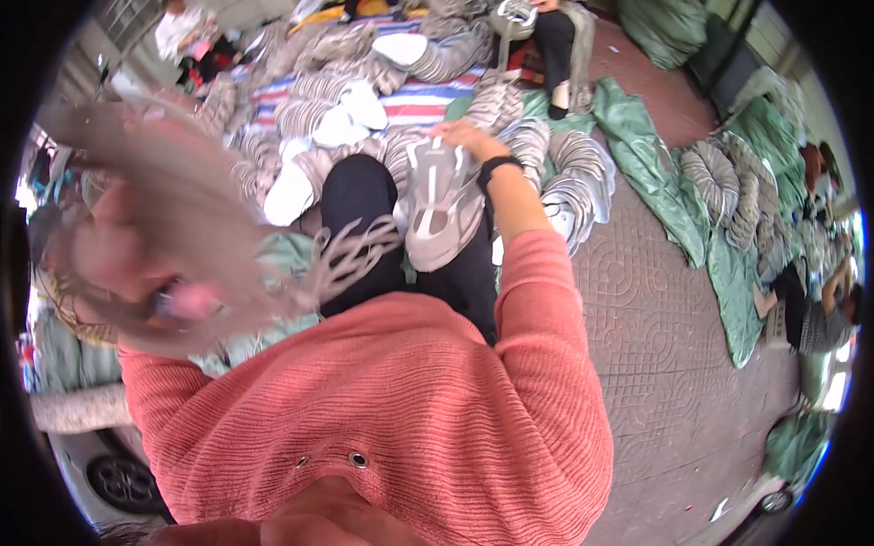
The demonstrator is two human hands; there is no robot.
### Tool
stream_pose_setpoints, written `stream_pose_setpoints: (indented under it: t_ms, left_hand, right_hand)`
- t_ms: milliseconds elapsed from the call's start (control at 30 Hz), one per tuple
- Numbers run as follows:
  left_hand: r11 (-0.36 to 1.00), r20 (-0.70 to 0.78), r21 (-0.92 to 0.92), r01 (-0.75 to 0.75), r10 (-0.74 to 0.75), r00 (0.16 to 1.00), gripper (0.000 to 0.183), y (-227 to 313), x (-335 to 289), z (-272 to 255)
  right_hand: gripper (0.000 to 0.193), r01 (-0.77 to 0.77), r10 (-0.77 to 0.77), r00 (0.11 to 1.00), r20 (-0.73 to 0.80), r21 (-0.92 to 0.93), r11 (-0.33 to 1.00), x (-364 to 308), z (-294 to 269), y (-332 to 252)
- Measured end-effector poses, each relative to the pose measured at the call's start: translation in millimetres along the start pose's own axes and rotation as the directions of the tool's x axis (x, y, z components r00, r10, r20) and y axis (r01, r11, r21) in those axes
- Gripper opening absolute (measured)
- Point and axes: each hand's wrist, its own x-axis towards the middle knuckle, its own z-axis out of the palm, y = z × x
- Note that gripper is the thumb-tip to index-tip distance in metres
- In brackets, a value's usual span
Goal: Lacing shoes and organizing a stack of shoe uppers in an outdoor work setting.
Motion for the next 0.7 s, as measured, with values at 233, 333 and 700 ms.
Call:
stream_pose_setpoints:
  t_ms: [233, 333, 700]
  left_hand:
    - [0.447, 0.349, 0.841, -0.305, -0.017, 0.937, 0.022, -169, 11, -7]
    - [0.265, 0.252, 0.946, -0.187, -0.236, 0.939, 0.025, -180, 41, 8]
    - [0.810, -0.219, 0.512, 0.286, -0.199, 0.955, 0.024, -201, 59, -36]
  right_hand:
    - [0.065, -0.377, 0.358, 0.847, -0.392, 0.031, 0.926, 11, 27, 1]
    - [0.060, -0.112, 0.132, 0.900, -0.416, 0.071, 0.991, 1, 44, 36]
    - [0.041, 0.385, -0.326, 0.898, -0.297, 0.166, 0.908, -85, 86, -44]
